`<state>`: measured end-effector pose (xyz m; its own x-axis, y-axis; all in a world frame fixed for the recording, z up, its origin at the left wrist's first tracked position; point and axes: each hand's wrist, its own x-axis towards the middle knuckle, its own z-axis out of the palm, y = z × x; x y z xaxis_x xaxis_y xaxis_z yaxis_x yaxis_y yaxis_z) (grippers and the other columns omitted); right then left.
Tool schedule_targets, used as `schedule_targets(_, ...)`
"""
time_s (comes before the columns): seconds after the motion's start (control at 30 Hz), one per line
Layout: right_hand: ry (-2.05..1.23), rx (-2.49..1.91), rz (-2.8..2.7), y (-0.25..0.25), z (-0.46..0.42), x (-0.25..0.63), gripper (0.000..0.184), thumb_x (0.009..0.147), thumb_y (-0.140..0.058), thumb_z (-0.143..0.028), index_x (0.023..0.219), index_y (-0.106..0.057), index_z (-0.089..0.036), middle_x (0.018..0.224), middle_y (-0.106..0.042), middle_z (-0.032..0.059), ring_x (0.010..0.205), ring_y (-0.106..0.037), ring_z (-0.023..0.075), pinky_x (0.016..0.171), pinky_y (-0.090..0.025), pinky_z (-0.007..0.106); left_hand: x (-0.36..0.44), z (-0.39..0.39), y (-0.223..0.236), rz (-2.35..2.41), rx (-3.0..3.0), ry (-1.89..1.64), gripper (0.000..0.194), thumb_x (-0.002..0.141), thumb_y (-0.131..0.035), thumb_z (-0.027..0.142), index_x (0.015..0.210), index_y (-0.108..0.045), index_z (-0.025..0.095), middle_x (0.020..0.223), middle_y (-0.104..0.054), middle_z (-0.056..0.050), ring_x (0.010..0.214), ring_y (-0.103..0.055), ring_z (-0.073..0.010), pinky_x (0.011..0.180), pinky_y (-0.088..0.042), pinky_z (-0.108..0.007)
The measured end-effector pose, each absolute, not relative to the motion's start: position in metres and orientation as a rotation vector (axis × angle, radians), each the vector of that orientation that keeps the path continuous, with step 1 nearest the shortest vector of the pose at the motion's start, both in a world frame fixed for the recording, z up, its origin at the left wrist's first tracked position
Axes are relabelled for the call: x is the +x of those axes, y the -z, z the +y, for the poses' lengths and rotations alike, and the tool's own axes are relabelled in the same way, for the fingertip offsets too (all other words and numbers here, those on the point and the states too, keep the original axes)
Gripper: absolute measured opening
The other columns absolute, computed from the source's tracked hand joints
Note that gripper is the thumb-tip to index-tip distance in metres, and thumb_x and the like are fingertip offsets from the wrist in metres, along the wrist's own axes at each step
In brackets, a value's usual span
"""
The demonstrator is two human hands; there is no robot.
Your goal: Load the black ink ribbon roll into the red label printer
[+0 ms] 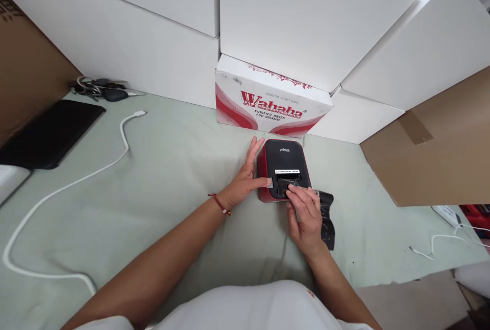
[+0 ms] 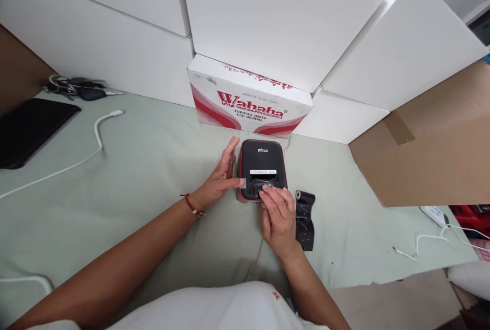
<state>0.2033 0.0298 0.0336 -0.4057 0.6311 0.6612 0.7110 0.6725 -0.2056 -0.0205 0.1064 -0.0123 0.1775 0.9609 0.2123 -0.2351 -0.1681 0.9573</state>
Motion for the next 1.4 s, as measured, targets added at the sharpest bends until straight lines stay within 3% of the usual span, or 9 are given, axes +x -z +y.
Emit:
schedule_targets(0.23,-0.060,-0.987,-2.171,-0.069,0.047,0.211,0.027,0.106,-0.057,-0.021,0.124,-0.077,-0.026,0.125,-0.083,0.0103,0.111,-0.077,0.0276,0.104,-0.058,0.053,-0.022,0.106,0.015,0.768,1.398,-1.231,0.107,0.094,-0.078,0.049,0.178,-0.012,0.042,0.191,0.012,0.002,0.176,0.019,-0.0326,0.143,0.005,-0.060)
schedule_targets(0.33,-0.140,-1.151,-2.192,-0.096,0.078,0.206,0.031,0.111,-0.049,-0.029,0.111,-0.079,-0.025,0.115,-0.085,0.0101,0.108,-0.080,0.0263,0.098,-0.060,0.045,-0.022,0.110,0.018,0.817,1.471,-1.249,0.111,0.094,-0.079,0.046,0.179,-0.009,0.038,0.191,0.009,-0.005,0.177,0.013,-0.0346,0.143,0.001,-0.062)
schedule_targets(0.43,-0.184,-1.587,-2.501,-0.123,0.116,0.189,0.034,0.113,-0.046,-0.032,0.123,-0.078,-0.024,0.128,-0.082,0.0103,0.116,-0.078,0.0250,0.100,-0.059,0.038,-0.022,0.113,0.021,0.850,1.562,-1.249,0.110,0.092,-0.079,0.043,0.179,-0.013,0.032,0.191,0.000,-0.012,0.177,0.006,-0.0371,0.143,-0.004,-0.064)
schedule_targets(0.53,-0.184,-1.846,-2.808,-0.135,0.148,0.166,0.037,0.105,-0.059,-0.026,0.140,-0.073,-0.024,0.143,-0.076,0.0114,0.123,-0.075,0.0298,0.098,-0.057,0.038,-0.024,0.115,0.022,0.860,1.608,-1.253,0.106,0.093,-0.078,0.043,0.178,-0.016,0.030,0.190,-0.006,-0.015,0.177,0.000,-0.0382,0.143,-0.009,-0.064)
schedule_targets(0.77,-0.223,-1.917,-2.931,-0.137,0.165,0.138,0.039,0.092,-0.068,-0.014,0.130,-0.077,-0.020,0.128,-0.081,0.0166,0.115,-0.076,0.0344,0.090,-0.055,0.038,-0.024,0.115,0.021,0.887,1.606,-1.227,0.104,0.092,-0.079,0.047,0.177,-0.022,0.031,0.190,-0.006,-0.015,0.177,-0.002,-0.0401,0.142,-0.013,-0.067)
schedule_targets(0.9,-0.319,-1.833,-2.781,-0.168,0.138,0.178,0.044,0.101,-0.065,-0.026,0.145,-0.068,-0.024,0.131,-0.080,0.0092,0.110,-0.075,0.0261,0.089,-0.057,0.034,-0.024,0.115,0.019,0.884,1.581,-1.218,0.104,0.090,-0.079,0.046,0.176,-0.023,0.030,0.189,-0.007,-0.015,0.177,-0.002,-0.0416,0.142,-0.014,-0.067)
schedule_targets(1.03,-0.665,-1.615,-2.267,-0.198,0.107,0.260,0.048,0.103,-0.067,-0.050,0.145,-0.069,-0.026,0.099,-0.080,0.0058,0.079,-0.072,0.0211,0.069,-0.058,0.032,-0.025,0.114,0.017,0.871,1.563,-1.228,0.104,0.089,-0.079,0.041,0.176,-0.022,0.032,0.189,-0.009,-0.013,0.177,-0.004,-0.0404,0.142,-0.014,-0.065)
schedule_targets(1.23,-0.954,-1.742,-2.269,-0.152,0.085,0.307,0.034,0.099,-0.070,-0.051,0.116,-0.080,-0.024,0.086,-0.079,0.0032,0.071,-0.069,0.0208,0.065,-0.059,0.032,-0.018,0.117,0.027,0.836,1.490,-1.310,0.109,0.087,-0.077,0.038,0.177,-0.015,0.035,0.189,-0.012,-0.009,0.175,-0.012,-0.0399,0.142,-0.013,-0.067)
schedule_targets(1.4,-0.697,-1.911,-2.173,-0.092,0.080,0.309,0.041,0.102,-0.060,-0.046,0.129,-0.078,-0.021,0.094,-0.082,0.0047,0.070,-0.070,0.0205,0.070,-0.061,0.035,-0.018,0.114,0.026,0.826,1.451,-1.284,0.108,0.088,-0.074,0.034,0.177,-0.014,0.037,0.189,-0.012,-0.007,0.175,-0.014,-0.0392,0.142,-0.013,-0.067)
